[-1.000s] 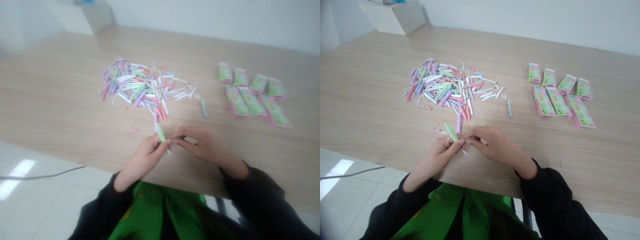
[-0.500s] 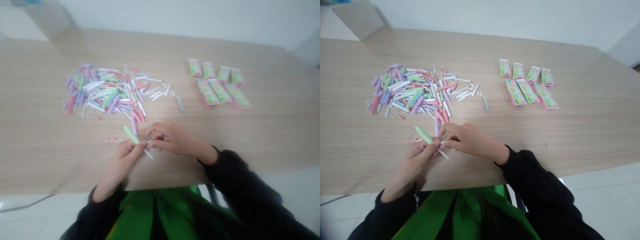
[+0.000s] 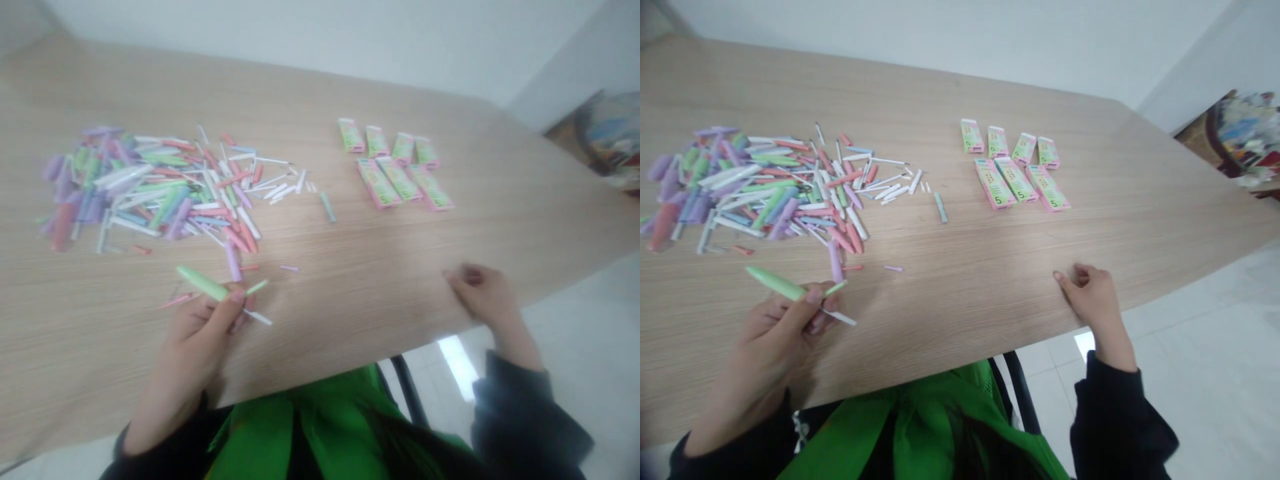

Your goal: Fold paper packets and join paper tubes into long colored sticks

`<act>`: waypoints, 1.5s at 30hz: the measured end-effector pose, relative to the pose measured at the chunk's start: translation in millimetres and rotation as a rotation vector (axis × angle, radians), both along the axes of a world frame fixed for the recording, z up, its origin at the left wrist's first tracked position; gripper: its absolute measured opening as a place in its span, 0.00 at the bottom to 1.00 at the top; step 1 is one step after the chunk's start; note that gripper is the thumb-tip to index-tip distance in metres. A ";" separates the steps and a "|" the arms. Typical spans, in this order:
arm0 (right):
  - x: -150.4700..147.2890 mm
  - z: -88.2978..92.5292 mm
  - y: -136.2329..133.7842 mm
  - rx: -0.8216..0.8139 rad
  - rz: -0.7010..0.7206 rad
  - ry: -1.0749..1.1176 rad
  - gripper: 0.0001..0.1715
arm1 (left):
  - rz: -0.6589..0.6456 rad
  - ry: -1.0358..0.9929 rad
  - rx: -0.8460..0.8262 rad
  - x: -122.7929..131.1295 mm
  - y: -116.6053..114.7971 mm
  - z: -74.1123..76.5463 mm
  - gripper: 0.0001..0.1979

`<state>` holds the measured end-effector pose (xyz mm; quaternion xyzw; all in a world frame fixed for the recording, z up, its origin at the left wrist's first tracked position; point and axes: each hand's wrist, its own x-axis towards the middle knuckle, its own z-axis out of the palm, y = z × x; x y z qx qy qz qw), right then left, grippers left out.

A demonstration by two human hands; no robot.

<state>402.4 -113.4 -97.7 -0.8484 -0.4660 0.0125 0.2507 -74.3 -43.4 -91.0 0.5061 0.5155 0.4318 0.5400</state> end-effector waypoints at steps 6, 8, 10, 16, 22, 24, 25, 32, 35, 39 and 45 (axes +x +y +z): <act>-18.4 -3.3 1.5 -0.016 -0.014 -0.046 0.08 | 0.053 -0.061 0.013 -10.3 -1.9 5.5 0.24; -29.7 -0.2 15.2 -0.039 0.055 -0.031 0.08 | 0.121 -0.109 -0.020 -14.7 -0.7 9.9 0.24; -52.2 4.5 38.9 -0.067 0.169 0.009 0.06 | 0.167 -0.156 -0.037 -18.0 1.0 15.6 0.24; -177.8 22.3 135.0 0.027 0.840 0.159 0.05 | 0.202 -0.187 -0.010 -26.9 -0.8 21.0 0.25; -253.5 -4.3 183.8 0.052 0.976 0.199 0.05 | 0.234 -0.166 -0.013 -37.1 -5.4 8.7 0.24; -255.7 -13.9 185.2 0.062 0.993 0.212 0.04 | 0.255 -0.167 -0.009 -37.4 -3.5 6.5 0.24; -254.5 -17.0 184.9 0.066 0.997 0.220 0.03 | 0.260 -0.167 -0.007 -37.0 -2.2 5.8 0.24; -243.1 -21.2 185.2 0.090 0.941 0.271 0.11 | 0.192 -0.132 -0.002 -32.3 1.1 2.5 0.23; -243.3 -21.8 185.6 0.091 0.940 0.266 0.08 | 0.199 -0.113 0.006 -31.9 0.1 0.6 0.23; -243.2 -21.8 185.2 0.095 0.947 0.257 0.08 | 0.200 -0.057 0.011 -29.0 -1.2 0.7 0.25; -243.3 -21.7 185.4 0.106 0.952 0.241 0.08 | 0.174 -0.017 0.016 -25.1 -2.1 -0.5 0.25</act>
